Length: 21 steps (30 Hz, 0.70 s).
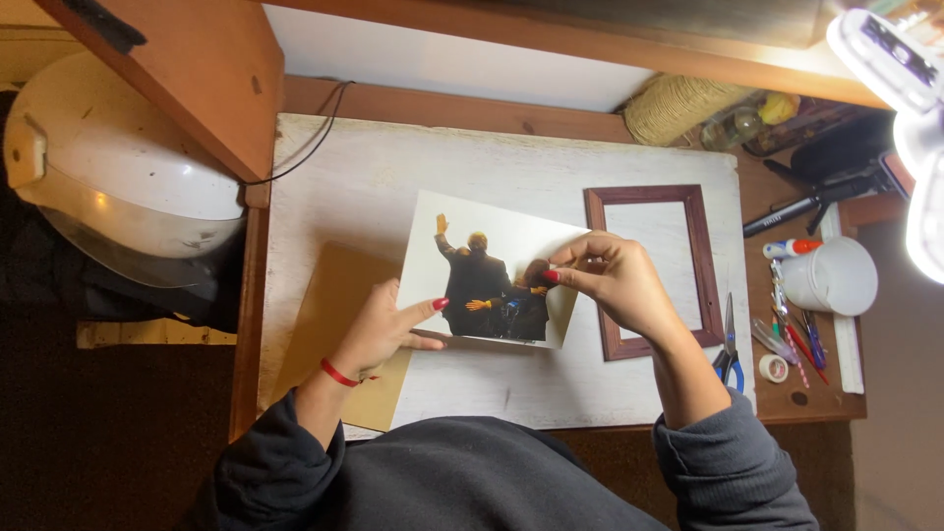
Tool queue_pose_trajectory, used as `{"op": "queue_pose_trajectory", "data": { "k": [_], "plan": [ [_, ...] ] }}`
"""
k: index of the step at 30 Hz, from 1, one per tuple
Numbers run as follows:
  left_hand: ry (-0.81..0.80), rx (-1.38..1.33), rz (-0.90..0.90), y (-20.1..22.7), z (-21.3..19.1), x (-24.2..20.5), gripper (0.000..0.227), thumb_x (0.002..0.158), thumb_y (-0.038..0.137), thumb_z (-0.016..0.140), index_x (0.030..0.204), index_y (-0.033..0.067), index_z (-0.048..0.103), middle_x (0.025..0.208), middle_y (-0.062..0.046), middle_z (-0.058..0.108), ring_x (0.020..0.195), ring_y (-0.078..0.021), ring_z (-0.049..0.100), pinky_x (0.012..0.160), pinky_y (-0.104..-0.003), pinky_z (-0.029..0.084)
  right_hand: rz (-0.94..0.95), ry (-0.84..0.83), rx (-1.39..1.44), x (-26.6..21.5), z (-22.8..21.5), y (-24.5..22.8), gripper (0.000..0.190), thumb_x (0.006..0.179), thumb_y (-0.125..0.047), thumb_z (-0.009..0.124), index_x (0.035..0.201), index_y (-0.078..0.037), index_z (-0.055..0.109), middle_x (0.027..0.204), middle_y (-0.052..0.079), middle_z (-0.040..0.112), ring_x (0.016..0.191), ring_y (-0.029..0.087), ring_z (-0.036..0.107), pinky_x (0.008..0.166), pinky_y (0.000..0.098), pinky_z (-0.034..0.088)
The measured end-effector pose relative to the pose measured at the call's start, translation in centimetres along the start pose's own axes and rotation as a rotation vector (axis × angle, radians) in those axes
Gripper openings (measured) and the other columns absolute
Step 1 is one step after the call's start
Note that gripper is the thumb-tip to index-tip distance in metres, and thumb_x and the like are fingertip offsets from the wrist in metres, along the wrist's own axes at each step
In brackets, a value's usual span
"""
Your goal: Unpack a new picture frame and insert a photo into it.
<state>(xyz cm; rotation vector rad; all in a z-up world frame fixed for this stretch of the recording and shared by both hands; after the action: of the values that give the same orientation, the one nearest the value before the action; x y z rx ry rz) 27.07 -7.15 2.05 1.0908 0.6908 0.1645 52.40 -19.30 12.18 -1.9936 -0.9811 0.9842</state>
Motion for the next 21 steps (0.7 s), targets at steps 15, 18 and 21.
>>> {"op": "queue_pose_trajectory", "data": {
  "k": [15, 18, 21],
  "plan": [
    [0.026, -0.133, 0.035, 1.7, 1.2, -0.7, 0.019, 0.098, 0.011, 0.064, 0.111, -0.0031, 0.065, 0.102, -0.013, 0.074, 0.082, -0.0195, 0.075, 0.072, -0.035, 0.069, -0.030, 0.131, 0.519, -2.3, 1.4, 3.5, 0.062, 0.087, 0.005, 0.070, 0.141, 0.003, 0.040, 0.092, 0.014, 0.075, 0.087, 0.019, 0.075, 0.083, 0.0320, 0.062],
    [0.036, -0.121, 0.074, 1.6, 1.1, -0.7, 0.019, 0.098, 0.012, 0.064, 0.109, -0.0032, 0.067, 0.104, -0.011, 0.074, 0.084, -0.0184, 0.075, 0.074, -0.035, 0.069, 0.026, 0.118, 0.517, -2.6, 2.2, 4.7, 0.049, 0.088, 0.001, 0.073, 0.130, 0.003, 0.049, 0.088, 0.012, 0.077, 0.086, 0.018, 0.074, 0.083, 0.0305, 0.060],
    [0.031, -0.092, 0.099, 1.5, 1.0, -0.8, 0.022, 0.099, 0.015, 0.062, 0.111, -0.0022, 0.069, 0.105, -0.010, 0.074, 0.087, -0.0161, 0.074, 0.075, -0.035, 0.069, 0.040, 0.040, 0.534, -2.8, 3.2, 7.3, 0.032, 0.090, -0.002, 0.076, 0.116, 0.005, 0.060, 0.087, 0.011, 0.075, 0.082, 0.016, 0.070, 0.080, 0.0297, 0.057]
  ]
}}
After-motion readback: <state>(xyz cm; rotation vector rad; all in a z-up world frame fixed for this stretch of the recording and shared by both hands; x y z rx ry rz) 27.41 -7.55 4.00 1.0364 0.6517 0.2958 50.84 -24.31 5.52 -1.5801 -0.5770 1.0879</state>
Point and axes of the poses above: each hand's wrist, its own x-axis towards the middle knuckle, its own z-axis out of the palm, y = z × x, the point moved 5 cm from there along x, towards the middle knuckle
